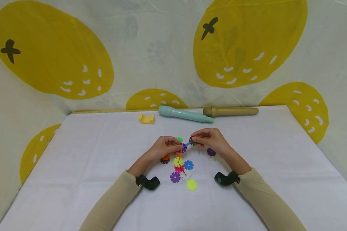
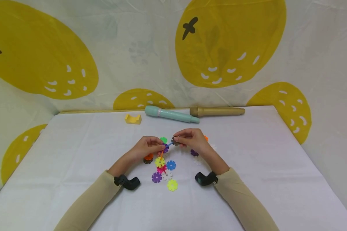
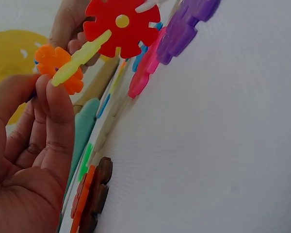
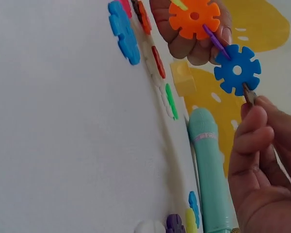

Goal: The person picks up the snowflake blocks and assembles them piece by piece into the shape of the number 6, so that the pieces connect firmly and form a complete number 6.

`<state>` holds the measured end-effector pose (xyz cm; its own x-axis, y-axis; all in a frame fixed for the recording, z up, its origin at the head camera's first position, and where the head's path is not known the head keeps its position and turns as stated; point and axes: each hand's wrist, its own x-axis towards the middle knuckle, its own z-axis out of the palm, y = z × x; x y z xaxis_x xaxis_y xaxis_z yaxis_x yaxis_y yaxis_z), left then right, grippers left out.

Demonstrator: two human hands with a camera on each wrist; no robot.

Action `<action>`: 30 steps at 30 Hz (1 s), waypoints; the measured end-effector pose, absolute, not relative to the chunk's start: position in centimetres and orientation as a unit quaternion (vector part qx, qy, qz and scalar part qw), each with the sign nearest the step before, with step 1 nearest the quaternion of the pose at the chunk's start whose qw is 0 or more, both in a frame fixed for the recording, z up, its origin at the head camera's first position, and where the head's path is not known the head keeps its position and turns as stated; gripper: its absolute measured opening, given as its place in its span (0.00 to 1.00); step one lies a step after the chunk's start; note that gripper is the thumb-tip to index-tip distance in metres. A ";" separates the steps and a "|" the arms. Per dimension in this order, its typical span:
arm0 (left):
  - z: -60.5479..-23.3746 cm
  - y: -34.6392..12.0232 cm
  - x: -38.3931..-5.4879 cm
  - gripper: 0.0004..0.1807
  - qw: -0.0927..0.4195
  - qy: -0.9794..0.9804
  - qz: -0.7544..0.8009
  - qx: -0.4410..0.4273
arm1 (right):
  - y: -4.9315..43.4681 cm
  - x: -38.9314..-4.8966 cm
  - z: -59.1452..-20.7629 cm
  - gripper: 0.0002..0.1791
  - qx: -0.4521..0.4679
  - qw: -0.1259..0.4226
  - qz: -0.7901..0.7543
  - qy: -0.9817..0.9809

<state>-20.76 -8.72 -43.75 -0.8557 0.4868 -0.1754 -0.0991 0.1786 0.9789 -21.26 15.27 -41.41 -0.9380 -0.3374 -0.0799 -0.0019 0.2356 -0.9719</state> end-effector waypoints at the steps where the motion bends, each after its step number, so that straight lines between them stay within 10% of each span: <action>1: -43.7 -8.7 -20.7 0.12 0.233 0.732 0.626 0.134 | 15.2 -21.2 -41.4 0.15 -0.111 0.137 -0.609 0.774; 30: -43.8 -8.5 -20.9 0.15 0.191 0.749 0.623 0.117 | 14.2 -20.7 -41.6 0.18 -0.109 0.160 -0.674 0.713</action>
